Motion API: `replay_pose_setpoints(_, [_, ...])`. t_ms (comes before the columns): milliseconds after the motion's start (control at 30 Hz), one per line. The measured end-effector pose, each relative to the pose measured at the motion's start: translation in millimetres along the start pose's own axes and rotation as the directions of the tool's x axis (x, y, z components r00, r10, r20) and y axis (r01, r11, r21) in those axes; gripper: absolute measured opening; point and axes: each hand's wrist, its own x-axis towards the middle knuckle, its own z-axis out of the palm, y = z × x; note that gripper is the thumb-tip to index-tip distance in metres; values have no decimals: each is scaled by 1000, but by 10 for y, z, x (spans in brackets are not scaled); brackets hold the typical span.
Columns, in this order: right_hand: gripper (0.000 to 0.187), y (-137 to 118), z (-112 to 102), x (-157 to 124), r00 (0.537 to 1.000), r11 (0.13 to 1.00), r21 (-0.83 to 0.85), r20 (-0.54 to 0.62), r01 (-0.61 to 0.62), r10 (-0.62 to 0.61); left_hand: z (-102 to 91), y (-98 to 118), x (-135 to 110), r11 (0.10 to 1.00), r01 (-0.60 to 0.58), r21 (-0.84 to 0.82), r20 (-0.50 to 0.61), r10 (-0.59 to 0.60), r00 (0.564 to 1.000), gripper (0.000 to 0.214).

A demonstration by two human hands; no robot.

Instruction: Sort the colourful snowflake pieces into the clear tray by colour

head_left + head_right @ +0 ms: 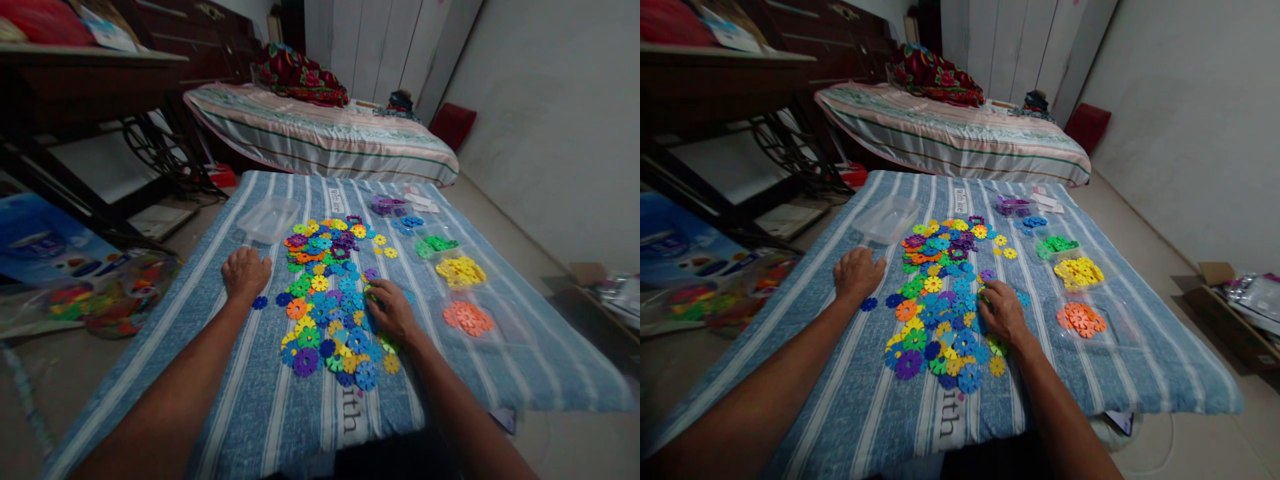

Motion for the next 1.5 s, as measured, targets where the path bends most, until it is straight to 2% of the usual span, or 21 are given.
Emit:
replay_pose_setpoints(200, [28, -184, 42, 119, 989, 994, -73, 124, 86, -76, -13, 13, -9, 999, 12, 40, 16, -12, 1000, 49])
replay_pose_setpoints(400, [26, -299, 93, 176, 970, 995, -87, 244, 45, -23, -24, 12, -20, 998, 3, 64, 29, -5, 1000, 50])
replay_pose_setpoints(567, [24, -273, 78, 174, 980, 999, 34, 199, 14, -20, -48, 31, -30, 998, 16, 63, 32, -18, 999, 49])
replay_pose_setpoints(667, [14, -299, 25, 208, 986, 991, 136, 169, -16, -8, -62, 40, -35, 997, 13, 72, 43, -16, 999, 49])
replay_pose_setpoints(733, [8, -348, -39, 242, 987, 977, 204, 160, -59, 26, -66, 37, -34, 997, 11, 73, 43, -14, 999, 49])
replay_pose_setpoints(867, [16, -457, -170, 305, 968, 926, 313, 200, -211, 153, -63, 7, -11, 997, -5, 74, 38, 2, 999, 48])
replay_pose_setpoints(1000, [21, -392, -242, 428, 908, 826, 381, 237, -415, 346, -59, -18, 25, 997, 6, 83, 38, -10, 999, 46])
replay_pose_setpoints(1100, [21, -171, -374, 680, 838, 730, 421, 181, -539, 514, -65, -23, 38, 996, 7, 87, 36, -10, 999, 46])
replay_pose_setpoints(1167, [23, 21, -525, 923, 747, 600, 526, 108, -603, 656, -69, -26, 40, 996, 1, 88, 36, -4, 999, 46])
replay_pose_setpoints(1200, [24, 115, -605, 1050, 670, 508, 620, 39, -598, 742, -70, -28, 41, 996, -3, 88, 35, 0, 999, 47])
replay_pose_setpoints(1233, [24, 201, -679, 1167, 591, 404, 720, 11, -564, 806, -70, -32, 42, 996, -5, 89, 33, 2, 999, 47])
replay_pose_setpoints(1267, [24, 272, -738, 1266, 538, 321, 807, -6, -495, 843, -68, -37, 43, 996, -6, 93, 30, 3, 1000, 47])
replay_pose_setpoints(1333, [25, 359, -783, 1377, 478, 210, 898, 1, -387, 878, -60, -49, 48, 995, -9, 98, 26, 7, 1000, 47])
replay_pose_setpoints(1400, [26, 361, -722, 1358, 479, 170, 904, 43, -393, 877, -49, -61, 52, 995, -9, 98, 22, 7, 1000, 46])
replay_pose_setpoints(1500, [29, 248, -515, 1151, 548, 234, 829, 102, -509, 830, -38, -72, 51, 997, -8, 82, 15, 7, 1000, 45])
